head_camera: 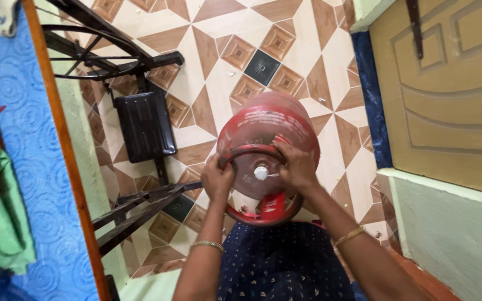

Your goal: The person carries a red LPG gas cylinder by its handle, walking through a room with blue marble flooring, passing a doorway, and placing the cylinder on a tiled floor near a metal stand.

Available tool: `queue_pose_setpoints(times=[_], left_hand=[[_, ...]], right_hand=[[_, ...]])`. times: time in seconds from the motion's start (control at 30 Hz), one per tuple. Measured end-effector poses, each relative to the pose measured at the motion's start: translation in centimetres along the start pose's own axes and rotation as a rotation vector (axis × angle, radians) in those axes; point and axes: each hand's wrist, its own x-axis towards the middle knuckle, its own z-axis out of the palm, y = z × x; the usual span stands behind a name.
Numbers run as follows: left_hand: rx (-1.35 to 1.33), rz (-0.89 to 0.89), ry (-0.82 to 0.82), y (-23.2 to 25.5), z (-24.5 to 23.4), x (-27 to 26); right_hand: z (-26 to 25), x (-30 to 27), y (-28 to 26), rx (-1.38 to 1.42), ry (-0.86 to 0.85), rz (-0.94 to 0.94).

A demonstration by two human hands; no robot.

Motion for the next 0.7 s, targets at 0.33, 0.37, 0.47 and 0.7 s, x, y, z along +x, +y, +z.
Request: queue_pose_setpoints(times=[0.33,0.37,0.47,0.7], left_hand=[[-0.261,-0.422,0.317,2.5,8.2,-9.2],[-0.283,-0.418,0.393,3.4,9.4,-9.6],[-0.403,-0.453,0.504,5.3,12.0,-10.6],[-0.482,-0.523,0.579,10.6,16.1,-10.9]], right_hand=[[-3.1,9.3,1.6,-0.374,-0.353,-0.287],[-3.1,10.0,1.9,-0.416,-0.355,-0.305],[-3.2,12.5,3.0,-0.344,-0.402,-0.492],[-5.0,16.6,5.8,-0.363,-0.532,-0.647]])
